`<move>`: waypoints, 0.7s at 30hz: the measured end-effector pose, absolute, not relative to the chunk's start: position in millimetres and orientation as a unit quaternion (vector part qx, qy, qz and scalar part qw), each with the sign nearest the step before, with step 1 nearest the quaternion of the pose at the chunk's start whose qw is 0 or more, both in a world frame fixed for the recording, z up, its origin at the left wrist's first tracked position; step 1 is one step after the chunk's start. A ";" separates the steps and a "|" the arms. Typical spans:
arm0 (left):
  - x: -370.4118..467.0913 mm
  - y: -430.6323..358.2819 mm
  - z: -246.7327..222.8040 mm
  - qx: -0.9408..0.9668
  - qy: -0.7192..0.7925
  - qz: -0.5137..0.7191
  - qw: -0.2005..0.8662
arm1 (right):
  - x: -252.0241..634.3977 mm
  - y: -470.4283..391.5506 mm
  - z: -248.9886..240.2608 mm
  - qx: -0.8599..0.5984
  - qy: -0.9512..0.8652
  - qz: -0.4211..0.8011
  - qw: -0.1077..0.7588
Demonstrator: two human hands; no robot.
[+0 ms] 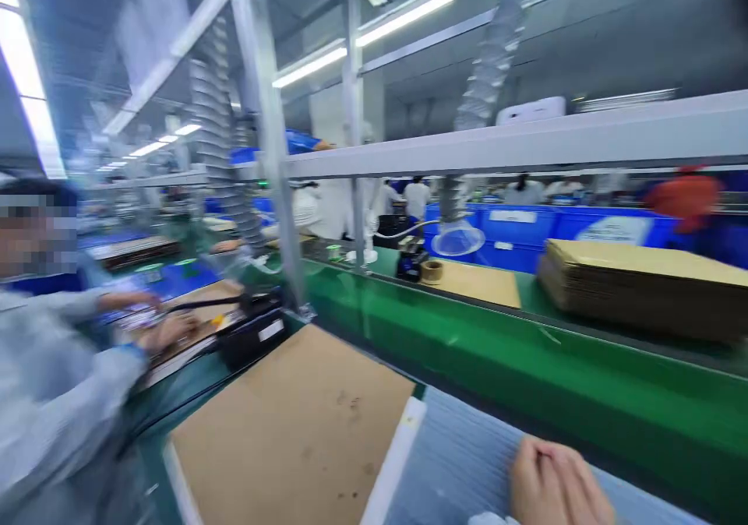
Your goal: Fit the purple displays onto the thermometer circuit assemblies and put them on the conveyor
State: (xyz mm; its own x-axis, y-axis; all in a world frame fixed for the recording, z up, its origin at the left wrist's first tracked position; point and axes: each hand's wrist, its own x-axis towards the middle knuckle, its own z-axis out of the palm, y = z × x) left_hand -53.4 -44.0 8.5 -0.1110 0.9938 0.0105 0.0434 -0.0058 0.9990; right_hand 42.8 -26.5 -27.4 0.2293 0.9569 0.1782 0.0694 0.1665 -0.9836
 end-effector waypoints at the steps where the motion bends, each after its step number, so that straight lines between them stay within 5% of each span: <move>1: -44.2 -39.6 7.4 0.496 0.521 0.513 0.469 | 43.7 -29.2 -22.5 -0.533 -0.476 0.370 0.594; 21: -6.5 -16.1 3.2 0.458 0.508 0.580 0.443 | 32.7 -14.2 1.6 -0.447 -0.434 0.432 0.653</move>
State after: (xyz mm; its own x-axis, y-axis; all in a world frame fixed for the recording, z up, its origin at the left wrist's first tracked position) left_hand -6.5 -16.1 3.2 -0.1888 0.9787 0.0805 -0.0480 -0.0910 0.9947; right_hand 32.7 -14.2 1.6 0.2504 0.9512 0.1803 -0.1765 0.2280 -0.9575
